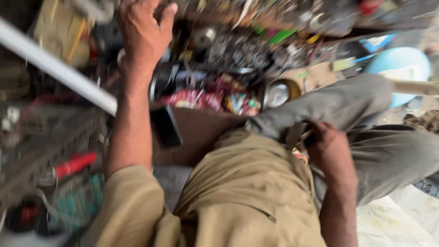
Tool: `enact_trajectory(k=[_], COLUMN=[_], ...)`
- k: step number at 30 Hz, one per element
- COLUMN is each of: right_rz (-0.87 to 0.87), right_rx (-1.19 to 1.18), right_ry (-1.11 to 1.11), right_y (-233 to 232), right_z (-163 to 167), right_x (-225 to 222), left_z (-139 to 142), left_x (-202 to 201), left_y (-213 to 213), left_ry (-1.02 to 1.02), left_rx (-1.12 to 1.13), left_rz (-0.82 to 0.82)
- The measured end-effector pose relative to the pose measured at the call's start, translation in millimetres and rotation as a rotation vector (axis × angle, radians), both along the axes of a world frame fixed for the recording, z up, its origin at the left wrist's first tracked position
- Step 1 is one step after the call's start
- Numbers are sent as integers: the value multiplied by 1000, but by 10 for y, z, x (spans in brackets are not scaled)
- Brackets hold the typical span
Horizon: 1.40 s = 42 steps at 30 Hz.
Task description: The person sits on the floor and uses a screwdriver to adjust a small electrical component with white insulation. They cut a strip of cardboard with scissors and insert it into the component, then continue adjusting the internal parts with their fingers.
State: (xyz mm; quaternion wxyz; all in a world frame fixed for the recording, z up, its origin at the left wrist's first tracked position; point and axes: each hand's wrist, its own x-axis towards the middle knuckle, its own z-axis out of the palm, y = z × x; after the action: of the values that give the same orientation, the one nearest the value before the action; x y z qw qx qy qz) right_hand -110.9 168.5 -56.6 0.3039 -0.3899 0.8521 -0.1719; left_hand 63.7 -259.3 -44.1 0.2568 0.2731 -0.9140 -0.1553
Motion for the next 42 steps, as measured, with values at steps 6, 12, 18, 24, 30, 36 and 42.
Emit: enact_trajectory(k=[6, 12, 18, 24, 30, 36, 42], right_rz=[55, 43, -21, -27, -146, -630, -865], right_rx=[-47, -72, -85, -134, -155, -662, -1075], right_ry=[72, 127, 149, 140, -72, -678, -881], right_y=[-12, -35, 53, 173, 321, 1009, 1226], right_z=[104, 105, 72, -34, -68, 153, 313], right_x=[57, 103, 185, 177, -218, -266, -94], left_z=[-365, -822, -817, -750, -777, -668, -706], left_x=[1176, 1173, 652, 347, 233, 78, -469], left_y=[671, 1509, 1714, 1770, 1777, 2109, 2900], left_ry=[-335, -385, -307, -243, -307, 111, -214], left_rx=[298, 401, 459, 384, 211, 690, 311], left_rz=[-60, -263, -448, -512, -624, -684, -993])
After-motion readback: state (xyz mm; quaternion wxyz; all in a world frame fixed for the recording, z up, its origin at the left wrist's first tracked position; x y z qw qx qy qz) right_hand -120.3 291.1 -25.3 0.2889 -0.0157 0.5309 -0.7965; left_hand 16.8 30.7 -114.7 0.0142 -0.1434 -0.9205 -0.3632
